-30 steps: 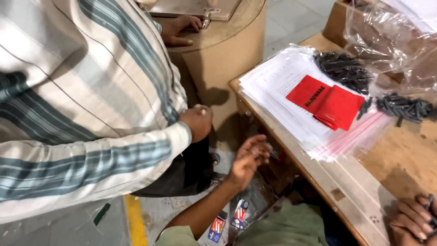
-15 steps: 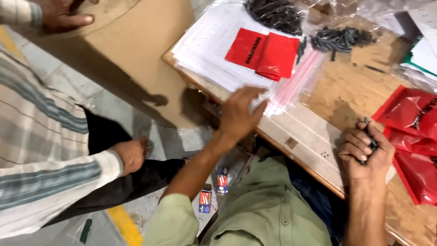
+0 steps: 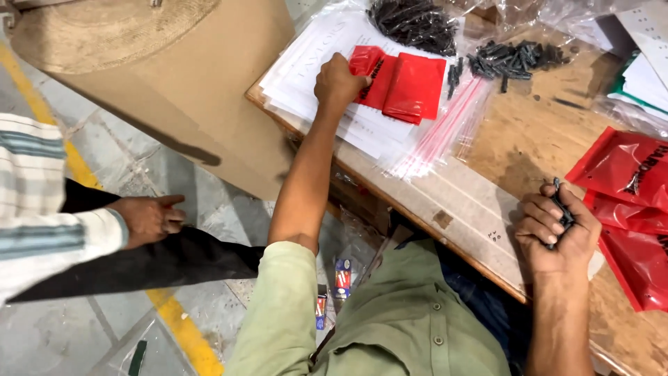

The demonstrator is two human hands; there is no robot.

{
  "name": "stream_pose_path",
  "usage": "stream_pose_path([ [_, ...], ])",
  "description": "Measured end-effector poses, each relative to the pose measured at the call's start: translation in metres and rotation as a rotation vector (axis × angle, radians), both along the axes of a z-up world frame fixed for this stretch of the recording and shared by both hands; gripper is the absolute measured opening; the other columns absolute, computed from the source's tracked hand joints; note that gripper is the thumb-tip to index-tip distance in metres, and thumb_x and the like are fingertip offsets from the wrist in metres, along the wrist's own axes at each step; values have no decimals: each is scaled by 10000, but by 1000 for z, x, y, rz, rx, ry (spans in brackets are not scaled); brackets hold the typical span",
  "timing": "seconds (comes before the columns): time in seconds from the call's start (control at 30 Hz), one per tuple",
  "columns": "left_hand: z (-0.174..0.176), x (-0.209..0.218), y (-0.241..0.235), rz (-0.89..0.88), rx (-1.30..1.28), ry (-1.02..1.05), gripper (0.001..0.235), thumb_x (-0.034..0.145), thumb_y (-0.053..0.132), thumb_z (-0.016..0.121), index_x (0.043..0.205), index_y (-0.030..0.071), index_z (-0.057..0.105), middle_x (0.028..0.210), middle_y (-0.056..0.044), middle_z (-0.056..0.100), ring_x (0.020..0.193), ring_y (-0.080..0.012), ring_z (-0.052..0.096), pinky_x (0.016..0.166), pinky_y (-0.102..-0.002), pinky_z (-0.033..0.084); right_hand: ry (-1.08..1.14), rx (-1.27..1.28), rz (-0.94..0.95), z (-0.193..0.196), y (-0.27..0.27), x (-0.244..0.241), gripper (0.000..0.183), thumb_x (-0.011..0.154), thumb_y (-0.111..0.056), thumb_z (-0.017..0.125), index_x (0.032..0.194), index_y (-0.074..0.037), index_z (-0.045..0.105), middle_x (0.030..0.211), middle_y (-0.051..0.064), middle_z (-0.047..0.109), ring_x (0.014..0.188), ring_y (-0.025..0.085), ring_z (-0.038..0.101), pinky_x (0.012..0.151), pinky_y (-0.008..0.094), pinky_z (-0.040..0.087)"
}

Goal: Bagging screws and wall anchors into small red plastic bags.

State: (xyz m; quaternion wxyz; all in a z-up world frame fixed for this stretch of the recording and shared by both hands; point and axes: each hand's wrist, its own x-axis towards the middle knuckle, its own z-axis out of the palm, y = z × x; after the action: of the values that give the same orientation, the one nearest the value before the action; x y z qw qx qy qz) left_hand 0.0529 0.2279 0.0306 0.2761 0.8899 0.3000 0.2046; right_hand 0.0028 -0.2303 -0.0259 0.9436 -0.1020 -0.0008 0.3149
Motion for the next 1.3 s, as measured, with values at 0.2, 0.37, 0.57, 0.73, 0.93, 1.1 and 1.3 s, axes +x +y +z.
stream_pose_path([
  [0.2, -24, 13, 53, -155, -599, -377, 310, 829, 161, 814, 1028, -77, 805, 909, -175, 795, 750, -202, 719, 680, -328, 570, 4, -38, -16, 0, 3, 0, 158, 1089, -141, 602, 1018, -1, 600, 743, -18, 451, 566, 55, 389, 441, 181, 329],
  [0.37, 15, -13, 44, -253, -782, -610, 322, 799, 41, 787, 1090, -82, 720, 871, -147, 772, 699, -188, 730, 621, -318, 603, -35, -41, -23, -5, 2, 3, 199, 1113, -138, 598, 983, 12, 592, 750, -24, 444, 570, 46, 382, 451, 170, 328],
  [0.57, 80, -58, -12, -378, -607, -739, 459, 768, 7, 798, 1188, 2, 614, 898, -139, 794, 767, -159, 785, 672, -270, 656, -11, -67, -34, -1, 5, 3, 164, 1113, -154, 596, 1025, -16, 598, 740, -32, 446, 552, 38, 380, 435, 165, 322],
  [0.73, 100, -75, -73, -561, -454, -731, 504, 781, 44, 877, 1182, 36, 571, 895, -128, 782, 778, -129, 746, 688, -273, 623, 5, -40, -58, 0, 4, 2, 161, 1101, -161, 587, 1034, -15, 589, 742, -35, 452, 554, 38, 388, 439, 166, 329],
  [0.93, 76, -78, -175, -739, 33, -621, 526, 757, 194, 980, 1136, 101, 627, 966, -37, 732, 756, -159, 678, 696, -299, 579, 40, 30, -74, -1, -2, 2, 168, 1061, -170, 586, 1025, -6, 593, 724, -13, 476, 540, 54, 406, 406, 177, 342],
  [1.1, 12, -70, -248, -967, 71, -684, 503, 849, 313, 856, 1239, 107, 613, 1118, -99, 709, 999, -321, 727, 841, -409, 599, 7, 128, -115, -7, -10, 5, 191, 1071, -199, 592, 1012, -17, 593, 711, 1, 486, 535, 76, 424, 422, 196, 344],
  [1.3, -13, -73, -284, -934, 66, -536, 415, 849, 380, 842, 1060, 51, 704, 953, -144, 711, 849, -356, 701, 728, -448, 559, 114, 67, -323, 3, -12, 3, 176, 990, -195, 600, 973, -19, 604, 769, 19, 511, 567, 94, 464, 424, 201, 364],
])
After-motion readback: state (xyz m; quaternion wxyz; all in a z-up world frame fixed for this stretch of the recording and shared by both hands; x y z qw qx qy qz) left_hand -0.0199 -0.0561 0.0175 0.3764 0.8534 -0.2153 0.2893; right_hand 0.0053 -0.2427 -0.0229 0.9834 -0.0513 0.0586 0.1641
